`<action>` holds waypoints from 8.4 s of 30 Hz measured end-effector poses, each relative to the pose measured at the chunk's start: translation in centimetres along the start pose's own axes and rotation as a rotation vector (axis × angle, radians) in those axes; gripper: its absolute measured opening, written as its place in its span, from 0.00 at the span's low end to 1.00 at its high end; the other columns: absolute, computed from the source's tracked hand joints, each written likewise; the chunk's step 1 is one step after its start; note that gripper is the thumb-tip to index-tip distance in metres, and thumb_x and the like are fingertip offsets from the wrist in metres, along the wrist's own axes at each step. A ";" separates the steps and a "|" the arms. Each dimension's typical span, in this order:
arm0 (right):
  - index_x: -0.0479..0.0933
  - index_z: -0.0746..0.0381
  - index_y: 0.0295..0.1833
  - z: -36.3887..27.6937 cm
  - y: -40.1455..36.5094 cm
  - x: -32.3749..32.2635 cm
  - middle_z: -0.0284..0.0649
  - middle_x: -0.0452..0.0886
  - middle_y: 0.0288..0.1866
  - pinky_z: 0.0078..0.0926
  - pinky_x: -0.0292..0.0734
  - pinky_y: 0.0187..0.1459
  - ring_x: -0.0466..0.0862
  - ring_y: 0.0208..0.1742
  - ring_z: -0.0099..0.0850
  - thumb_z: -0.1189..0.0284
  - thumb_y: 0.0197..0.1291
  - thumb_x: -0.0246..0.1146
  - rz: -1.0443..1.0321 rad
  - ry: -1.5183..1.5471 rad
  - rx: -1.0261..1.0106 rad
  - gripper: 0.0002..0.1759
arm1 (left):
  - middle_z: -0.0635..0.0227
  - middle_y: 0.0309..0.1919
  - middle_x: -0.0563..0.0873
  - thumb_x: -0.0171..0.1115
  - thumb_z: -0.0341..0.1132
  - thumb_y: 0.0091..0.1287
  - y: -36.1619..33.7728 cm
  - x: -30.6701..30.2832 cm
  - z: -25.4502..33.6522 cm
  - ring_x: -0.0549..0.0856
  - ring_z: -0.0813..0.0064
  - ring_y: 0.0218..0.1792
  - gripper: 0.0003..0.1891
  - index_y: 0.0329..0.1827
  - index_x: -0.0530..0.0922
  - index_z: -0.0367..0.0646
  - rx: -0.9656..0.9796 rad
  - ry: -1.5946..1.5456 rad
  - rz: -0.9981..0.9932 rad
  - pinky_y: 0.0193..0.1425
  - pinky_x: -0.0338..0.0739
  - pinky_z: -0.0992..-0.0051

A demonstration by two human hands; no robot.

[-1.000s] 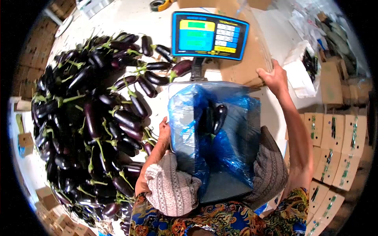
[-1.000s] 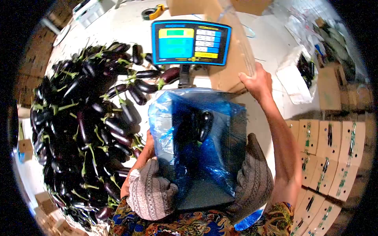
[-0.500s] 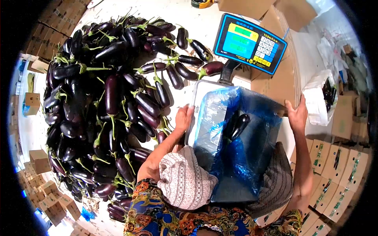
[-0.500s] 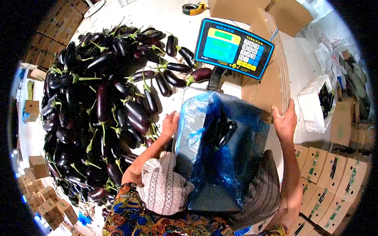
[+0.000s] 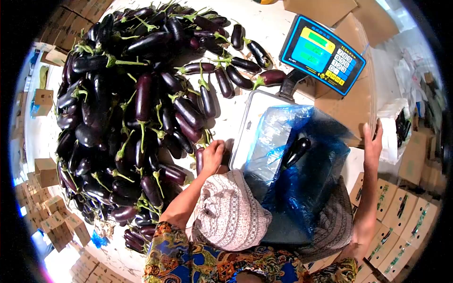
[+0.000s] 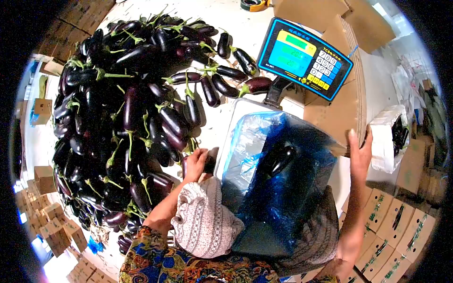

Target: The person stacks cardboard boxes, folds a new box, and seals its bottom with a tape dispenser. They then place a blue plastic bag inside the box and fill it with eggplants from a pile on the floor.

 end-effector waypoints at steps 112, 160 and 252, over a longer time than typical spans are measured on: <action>0.70 0.66 0.56 3.4 -21.0 19.1 0.57 0.79 0.47 0.48 0.75 0.47 0.80 0.47 0.54 0.63 0.55 0.61 -1.026 -0.871 -0.259 0.25 | 0.53 0.44 0.83 0.73 0.46 0.48 -0.2 -12.6 -8.4 0.83 0.61 0.45 0.36 0.57 0.71 0.33 -0.375 -0.174 0.152 0.51 0.77 0.68; 0.73 0.65 0.51 -26.1 -17.0 25.0 0.31 0.71 0.34 0.21 0.69 0.40 0.72 0.36 0.23 0.63 0.65 0.59 -0.999 0.773 -0.157 0.17 | 0.66 0.48 0.84 0.63 0.42 0.65 -5.4 -6.5 8.9 0.80 0.75 0.48 0.22 0.59 0.76 0.39 -0.077 -0.536 -0.298 0.58 0.72 0.74; 0.74 0.66 0.53 -19.7 -18.0 12.7 0.48 0.83 0.44 0.34 0.77 0.48 0.82 0.47 0.34 0.56 0.57 0.67 -0.744 0.358 -0.156 0.27 | 0.66 0.52 0.81 0.75 0.35 0.52 -7.4 -6.3 18.4 0.80 0.72 0.52 0.37 0.65 0.70 0.36 -0.018 -0.462 -0.491 0.60 0.72 0.70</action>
Point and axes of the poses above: each hand's wrist, its own y-axis towards the middle knuckle, its own x-axis out of the palm, z = x × y, the point moved 10 cm from there along y, towards the middle knuckle
